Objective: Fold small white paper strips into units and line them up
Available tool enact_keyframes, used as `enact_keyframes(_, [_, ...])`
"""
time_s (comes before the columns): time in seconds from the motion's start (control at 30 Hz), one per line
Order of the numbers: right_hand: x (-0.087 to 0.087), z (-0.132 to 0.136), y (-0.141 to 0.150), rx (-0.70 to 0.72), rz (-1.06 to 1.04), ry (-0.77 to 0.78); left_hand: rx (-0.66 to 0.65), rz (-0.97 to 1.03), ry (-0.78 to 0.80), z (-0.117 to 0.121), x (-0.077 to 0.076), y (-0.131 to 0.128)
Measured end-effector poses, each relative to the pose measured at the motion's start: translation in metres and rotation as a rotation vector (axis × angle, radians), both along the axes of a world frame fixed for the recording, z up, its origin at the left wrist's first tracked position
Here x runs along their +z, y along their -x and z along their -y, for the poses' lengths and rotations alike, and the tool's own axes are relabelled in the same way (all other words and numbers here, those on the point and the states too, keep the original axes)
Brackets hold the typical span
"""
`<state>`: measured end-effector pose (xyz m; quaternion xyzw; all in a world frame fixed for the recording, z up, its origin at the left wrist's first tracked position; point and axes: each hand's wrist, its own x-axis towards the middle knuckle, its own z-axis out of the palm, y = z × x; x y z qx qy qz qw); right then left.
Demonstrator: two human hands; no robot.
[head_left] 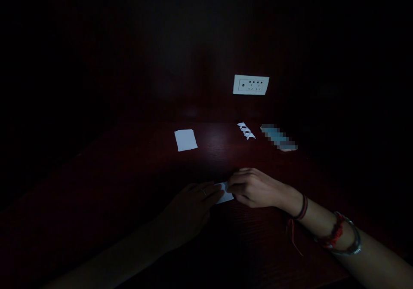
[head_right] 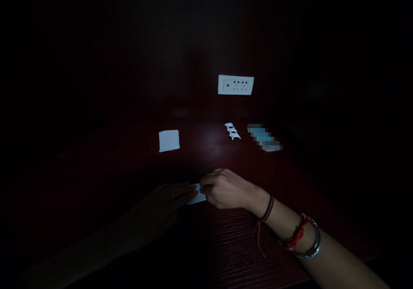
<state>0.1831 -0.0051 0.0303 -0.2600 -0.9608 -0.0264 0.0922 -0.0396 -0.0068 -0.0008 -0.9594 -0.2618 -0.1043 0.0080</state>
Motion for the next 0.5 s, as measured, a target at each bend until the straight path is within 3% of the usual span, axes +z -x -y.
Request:
enact_keyframes(0.2, [-0.001, 0.001, -0.006, -0.035, 0.017, 0.000, -0.007, 0.008, -0.003, -0.002, -0.003, 0.000])
enact_keyframes(0.37, [-0.002, 0.001, -0.012, -0.114, -0.100, 0.091, -0.041, 0.035, 0.012, 0.000, 0.001, 0.004])
enact_keyframes(0.5, [0.000, 0.003, -0.010, -0.100, -0.163, 0.189, -0.051, 0.062, 0.022, 0.001, 0.003, 0.005])
